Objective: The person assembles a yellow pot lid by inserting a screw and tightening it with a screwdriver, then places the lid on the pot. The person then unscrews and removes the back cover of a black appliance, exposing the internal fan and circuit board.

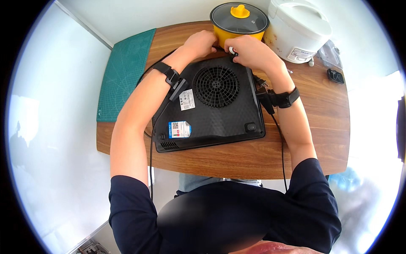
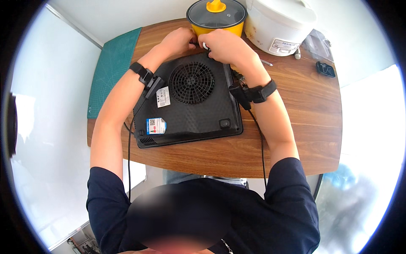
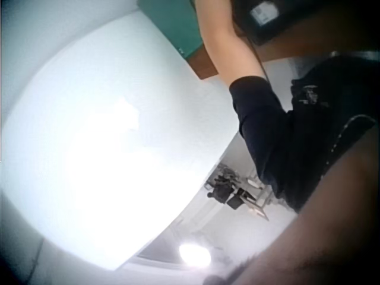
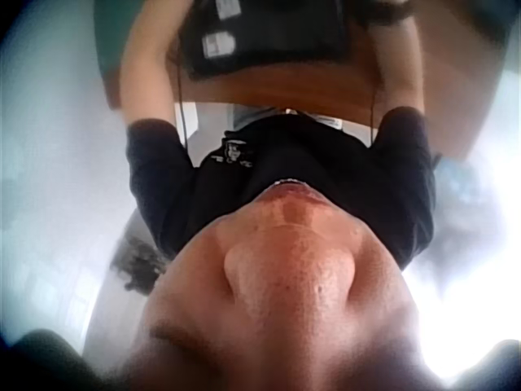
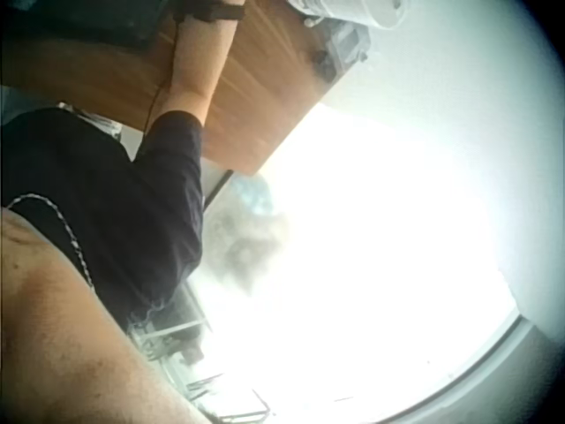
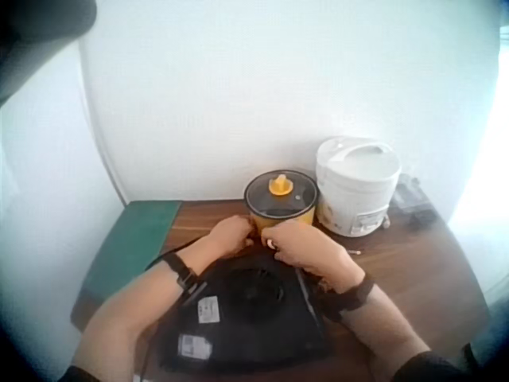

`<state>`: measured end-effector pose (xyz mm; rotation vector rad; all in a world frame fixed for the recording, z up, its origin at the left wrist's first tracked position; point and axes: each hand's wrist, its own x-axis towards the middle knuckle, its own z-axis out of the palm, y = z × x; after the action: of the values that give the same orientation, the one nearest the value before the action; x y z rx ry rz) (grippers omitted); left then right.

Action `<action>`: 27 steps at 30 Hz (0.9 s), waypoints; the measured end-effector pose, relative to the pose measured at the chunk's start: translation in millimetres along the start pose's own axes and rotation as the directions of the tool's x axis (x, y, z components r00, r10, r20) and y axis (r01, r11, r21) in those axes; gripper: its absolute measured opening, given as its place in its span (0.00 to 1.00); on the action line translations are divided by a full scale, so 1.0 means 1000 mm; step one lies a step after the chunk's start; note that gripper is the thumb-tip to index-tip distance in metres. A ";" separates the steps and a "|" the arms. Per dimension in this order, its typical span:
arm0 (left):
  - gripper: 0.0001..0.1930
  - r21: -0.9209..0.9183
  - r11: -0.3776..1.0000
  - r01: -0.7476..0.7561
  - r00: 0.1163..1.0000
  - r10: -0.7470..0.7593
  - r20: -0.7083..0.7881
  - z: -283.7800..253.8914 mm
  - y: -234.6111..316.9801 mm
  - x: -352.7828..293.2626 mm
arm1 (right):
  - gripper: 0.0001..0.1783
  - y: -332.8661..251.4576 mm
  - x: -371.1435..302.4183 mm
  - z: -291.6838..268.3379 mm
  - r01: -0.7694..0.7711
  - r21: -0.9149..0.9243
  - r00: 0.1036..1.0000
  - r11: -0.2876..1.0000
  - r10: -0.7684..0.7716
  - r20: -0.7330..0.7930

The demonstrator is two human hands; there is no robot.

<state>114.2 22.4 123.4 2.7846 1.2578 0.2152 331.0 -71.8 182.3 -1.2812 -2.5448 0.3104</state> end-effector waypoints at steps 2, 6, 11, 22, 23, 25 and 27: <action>0.10 -0.018 1.000 0.006 1.000 -0.006 -0.027 0.001 -0.003 0.002 | 0.17 0.001 0.002 0.002 0.013 0.002 1.000 1.000 -0.013 0.008; 0.10 -0.034 0.999 0.006 0.997 -0.008 -0.075 0.005 -0.007 0.005 | 0.17 0.000 0.003 0.000 0.036 -0.001 0.999 0.999 -0.036 -0.014; 0.08 0.043 0.999 0.002 0.997 0.002 -0.078 0.009 0.001 0.012 | 0.17 0.008 -0.002 0.000 0.045 -0.018 0.999 0.999 -0.045 0.006; 0.07 0.113 0.988 -0.107 0.987 0.119 -0.109 0.030 -0.027 0.017 | 0.15 0.017 0.011 0.017 0.077 -0.048 0.994 0.996 -0.080 -0.072; 0.07 0.108 0.988 -0.112 0.983 0.126 -0.132 0.029 -0.029 0.014 | 0.15 0.014 0.015 0.019 0.076 -0.053 0.996 0.996 -0.078 -0.053; 0.08 0.103 0.988 -0.114 0.975 0.132 -0.182 0.027 -0.037 0.007 | 0.15 0.007 0.026 0.021 0.074 -0.062 0.997 0.995 -0.075 -0.015; 0.09 0.099 0.989 -0.108 0.963 0.129 -0.235 0.023 -0.046 -0.003 | 0.15 -0.004 0.039 0.020 0.048 -0.067 0.999 0.997 -0.048 0.002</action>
<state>81.9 49.8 94.4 2.9836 1.1701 0.5362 299.1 -43.4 170.1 -1.2414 -2.6023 0.2167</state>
